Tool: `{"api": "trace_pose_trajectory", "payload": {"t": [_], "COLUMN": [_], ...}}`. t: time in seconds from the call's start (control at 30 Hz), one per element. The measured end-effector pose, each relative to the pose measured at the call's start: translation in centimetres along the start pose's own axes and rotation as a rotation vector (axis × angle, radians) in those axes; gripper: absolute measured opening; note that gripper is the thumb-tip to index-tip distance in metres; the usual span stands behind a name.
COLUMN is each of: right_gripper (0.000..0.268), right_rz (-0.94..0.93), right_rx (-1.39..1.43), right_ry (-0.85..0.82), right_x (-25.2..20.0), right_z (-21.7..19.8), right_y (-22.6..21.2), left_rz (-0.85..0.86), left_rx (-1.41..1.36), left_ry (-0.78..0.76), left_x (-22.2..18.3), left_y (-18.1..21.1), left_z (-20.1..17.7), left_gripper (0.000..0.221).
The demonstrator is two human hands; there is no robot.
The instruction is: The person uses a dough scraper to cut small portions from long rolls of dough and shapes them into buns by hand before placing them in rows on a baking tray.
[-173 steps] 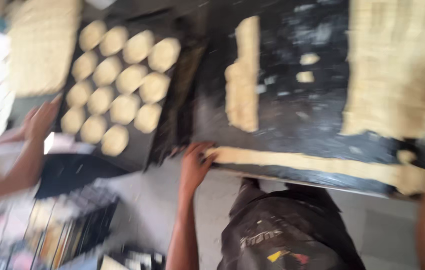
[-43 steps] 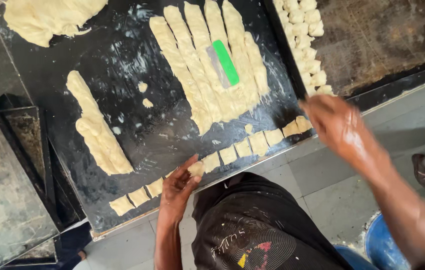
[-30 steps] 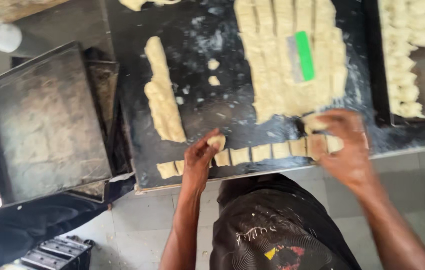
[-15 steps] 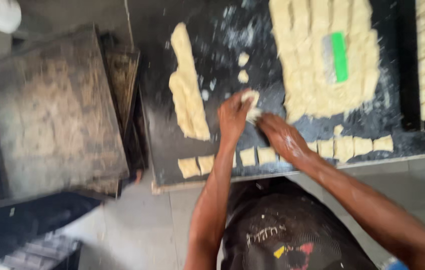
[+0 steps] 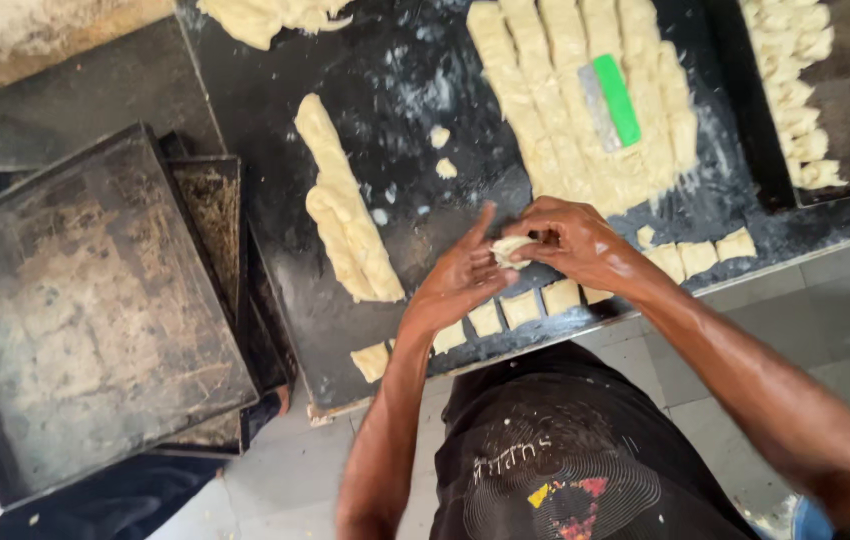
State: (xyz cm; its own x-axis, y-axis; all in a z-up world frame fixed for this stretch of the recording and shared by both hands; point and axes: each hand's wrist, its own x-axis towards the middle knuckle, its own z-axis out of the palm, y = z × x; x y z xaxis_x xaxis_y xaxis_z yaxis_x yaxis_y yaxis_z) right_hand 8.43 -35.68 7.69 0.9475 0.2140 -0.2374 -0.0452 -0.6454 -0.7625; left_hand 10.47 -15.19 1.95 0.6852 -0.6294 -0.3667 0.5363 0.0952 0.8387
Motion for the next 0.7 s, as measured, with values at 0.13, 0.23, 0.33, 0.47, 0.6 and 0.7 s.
{"api": "trace_pose_trajectory", "payload": {"t": [0.13,0.23,0.33,0.47,0.6,0.7], "right_gripper": [0.023,0.033,0.025,0.039,0.029,0.023], "right_rz": [-0.297,-0.457,-0.383,0.088,0.178,-0.002], "right_rx": [-0.325,-0.463,-0.335,0.467,0.666,0.026], "right_ry": [0.193,0.26,0.338,0.231,0.112,0.237], "right_x": [-0.6,-1.2,-1.7,-2.3,-2.4,-4.5], "right_z": [2.0,3.0,2.6,0.3,-3.5,-5.4], "right_y": [0.7,0.5,0.7,1.5,3.3,5.5], "left_rz": [0.193,0.121,0.11,0.449,0.397,0.195], "left_rx": [0.126,-0.137,-0.187,-0.048,-0.013,0.643], "left_ry": [-0.002,-0.015,-0.132,-0.2,-0.051,0.126], "left_x": [0.9,2.1,2.4,1.4,3.0,5.2], "left_y": [-1.2,-1.6,-2.3,-2.6,-1.8,-2.3], "left_z": [-0.9,-2.3,-2.7,-0.4,3.7,5.5], "left_gripper": [0.032,0.038,0.037,0.031,0.034,0.039]}}
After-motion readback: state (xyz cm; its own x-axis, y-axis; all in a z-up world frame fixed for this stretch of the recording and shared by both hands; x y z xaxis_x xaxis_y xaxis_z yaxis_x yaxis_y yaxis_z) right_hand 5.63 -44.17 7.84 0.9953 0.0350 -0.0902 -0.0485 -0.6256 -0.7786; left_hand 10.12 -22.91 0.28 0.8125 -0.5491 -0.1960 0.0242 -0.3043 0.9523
